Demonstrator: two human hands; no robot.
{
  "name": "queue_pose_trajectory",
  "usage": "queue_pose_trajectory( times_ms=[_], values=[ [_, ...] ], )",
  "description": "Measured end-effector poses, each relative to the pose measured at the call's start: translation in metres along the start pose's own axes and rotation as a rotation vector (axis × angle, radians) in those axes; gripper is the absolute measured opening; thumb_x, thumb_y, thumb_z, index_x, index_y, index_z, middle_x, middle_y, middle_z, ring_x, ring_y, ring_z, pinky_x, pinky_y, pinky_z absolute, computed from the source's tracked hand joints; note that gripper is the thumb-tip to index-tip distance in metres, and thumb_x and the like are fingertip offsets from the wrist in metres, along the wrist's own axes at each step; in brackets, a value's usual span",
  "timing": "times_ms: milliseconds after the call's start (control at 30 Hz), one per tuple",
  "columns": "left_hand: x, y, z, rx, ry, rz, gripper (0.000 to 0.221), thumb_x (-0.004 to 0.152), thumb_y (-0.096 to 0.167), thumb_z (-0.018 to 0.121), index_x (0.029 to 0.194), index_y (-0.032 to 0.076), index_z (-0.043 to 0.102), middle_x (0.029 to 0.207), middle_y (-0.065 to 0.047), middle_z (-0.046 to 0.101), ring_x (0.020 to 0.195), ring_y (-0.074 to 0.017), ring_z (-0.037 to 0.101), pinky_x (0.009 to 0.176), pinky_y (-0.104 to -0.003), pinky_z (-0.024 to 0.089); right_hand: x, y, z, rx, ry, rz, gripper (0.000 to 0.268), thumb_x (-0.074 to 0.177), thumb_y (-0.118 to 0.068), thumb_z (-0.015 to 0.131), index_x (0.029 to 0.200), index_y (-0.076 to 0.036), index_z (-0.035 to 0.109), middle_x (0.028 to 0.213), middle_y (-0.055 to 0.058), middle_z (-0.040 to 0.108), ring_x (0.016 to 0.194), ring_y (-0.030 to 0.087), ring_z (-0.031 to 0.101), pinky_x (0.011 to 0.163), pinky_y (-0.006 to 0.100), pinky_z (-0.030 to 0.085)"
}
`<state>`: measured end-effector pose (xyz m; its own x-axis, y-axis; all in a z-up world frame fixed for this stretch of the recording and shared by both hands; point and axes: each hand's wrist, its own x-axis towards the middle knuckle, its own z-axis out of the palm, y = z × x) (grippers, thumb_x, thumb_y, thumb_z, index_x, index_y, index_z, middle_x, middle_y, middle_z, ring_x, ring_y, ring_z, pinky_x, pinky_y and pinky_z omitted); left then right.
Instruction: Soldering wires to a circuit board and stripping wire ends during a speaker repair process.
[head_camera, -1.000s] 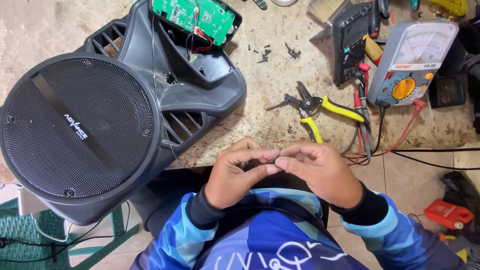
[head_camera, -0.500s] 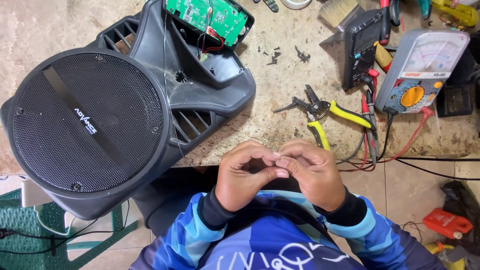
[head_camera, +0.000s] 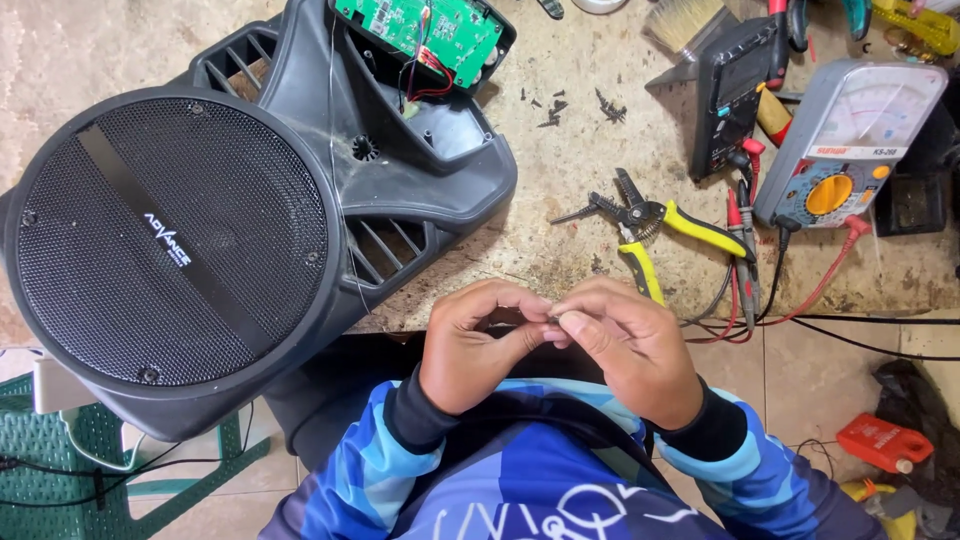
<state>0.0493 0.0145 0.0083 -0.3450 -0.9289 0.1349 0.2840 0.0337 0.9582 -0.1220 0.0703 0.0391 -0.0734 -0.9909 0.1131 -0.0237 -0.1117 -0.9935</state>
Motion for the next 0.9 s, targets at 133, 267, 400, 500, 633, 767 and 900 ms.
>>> queue_pose_trajectory(
  times_ms=[133, 267, 400, 500, 633, 767, 900],
  values=[
    [-0.001, -0.005, 0.002, -0.005, 0.01, 0.016, 0.019, 0.074, -0.004, 0.089, 0.086, -0.002, 0.075, 0.076, -0.014, 0.073, 0.073, -0.0235, 0.076, 0.064, -0.033, 0.065, -0.002, 0.002, -0.005, -0.043, -0.008, 0.039, 0.013, 0.094, -0.001, 0.067, 0.097, 0.007, 0.077, 0.086, 0.018, 0.069, 0.074, 0.02, 0.071, 0.067, 0.033, 0.061],
    [0.004, 0.002, 0.003, 0.137, 0.009, 0.13, 0.017, 0.073, -0.002, 0.09, 0.08, 0.002, 0.075, 0.072, -0.011, 0.072, 0.066, -0.0268, 0.076, 0.062, -0.033, 0.064, 0.001, -0.01, -0.006, -0.143, -0.021, 0.043, 0.014, 0.093, -0.005, 0.071, 0.099, 0.004, 0.079, 0.087, 0.014, 0.07, 0.077, 0.015, 0.071, 0.071, 0.032, 0.062],
    [0.002, 0.0, 0.005, 0.18, 0.001, 0.168, 0.015, 0.075, 0.0, 0.09, 0.08, 0.005, 0.076, 0.072, -0.009, 0.074, 0.066, -0.0248, 0.075, 0.063, -0.033, 0.064, 0.004, -0.01, -0.011, -0.205, -0.031, 0.057, 0.015, 0.092, -0.009, 0.072, 0.096, 0.003, 0.08, 0.085, 0.013, 0.072, 0.075, 0.016, 0.071, 0.07, 0.031, 0.063],
    [-0.002, -0.005, 0.006, 0.217, 0.003, 0.18, 0.014, 0.076, 0.002, 0.09, 0.079, 0.008, 0.077, 0.072, -0.007, 0.074, 0.066, -0.0251, 0.075, 0.064, -0.033, 0.063, 0.003, -0.006, -0.011, -0.166, -0.045, 0.086, 0.016, 0.094, -0.012, 0.071, 0.095, 0.002, 0.079, 0.084, 0.012, 0.071, 0.077, 0.013, 0.068, 0.071, 0.032, 0.062],
    [-0.004, -0.001, 0.013, 0.241, 0.076, 0.142, 0.016, 0.074, 0.003, 0.091, 0.078, 0.009, 0.077, 0.073, -0.007, 0.077, 0.067, -0.0248, 0.076, 0.064, -0.032, 0.063, 0.0, -0.002, -0.008, -0.172, -0.009, 0.079, 0.012, 0.093, -0.007, 0.07, 0.092, 0.003, 0.077, 0.082, 0.011, 0.068, 0.076, 0.014, 0.064, 0.07, 0.032, 0.059],
    [-0.014, 0.012, 0.022, 0.08, 0.191, -0.163, 0.013, 0.078, -0.002, 0.087, 0.089, 0.0, 0.079, 0.08, -0.017, 0.08, 0.075, -0.0227, 0.079, 0.067, -0.031, 0.066, -0.001, -0.007, 0.001, -0.454, 0.106, -0.125, 0.011, 0.094, -0.007, 0.07, 0.087, -0.003, 0.077, 0.078, 0.007, 0.067, 0.068, 0.016, 0.066, 0.066, 0.029, 0.057],
    [-0.021, 0.004, 0.029, -0.141, 0.225, -0.351, 0.014, 0.087, 0.002, 0.08, 0.099, -0.004, 0.079, 0.085, -0.017, 0.08, 0.083, -0.015, 0.071, 0.071, -0.034, 0.065, -0.006, 0.002, 0.012, -0.613, 0.19, -0.291, 0.008, 0.094, -0.005, 0.07, 0.09, -0.002, 0.076, 0.08, 0.008, 0.068, 0.068, 0.021, 0.066, 0.068, 0.031, 0.057]
  ],
)
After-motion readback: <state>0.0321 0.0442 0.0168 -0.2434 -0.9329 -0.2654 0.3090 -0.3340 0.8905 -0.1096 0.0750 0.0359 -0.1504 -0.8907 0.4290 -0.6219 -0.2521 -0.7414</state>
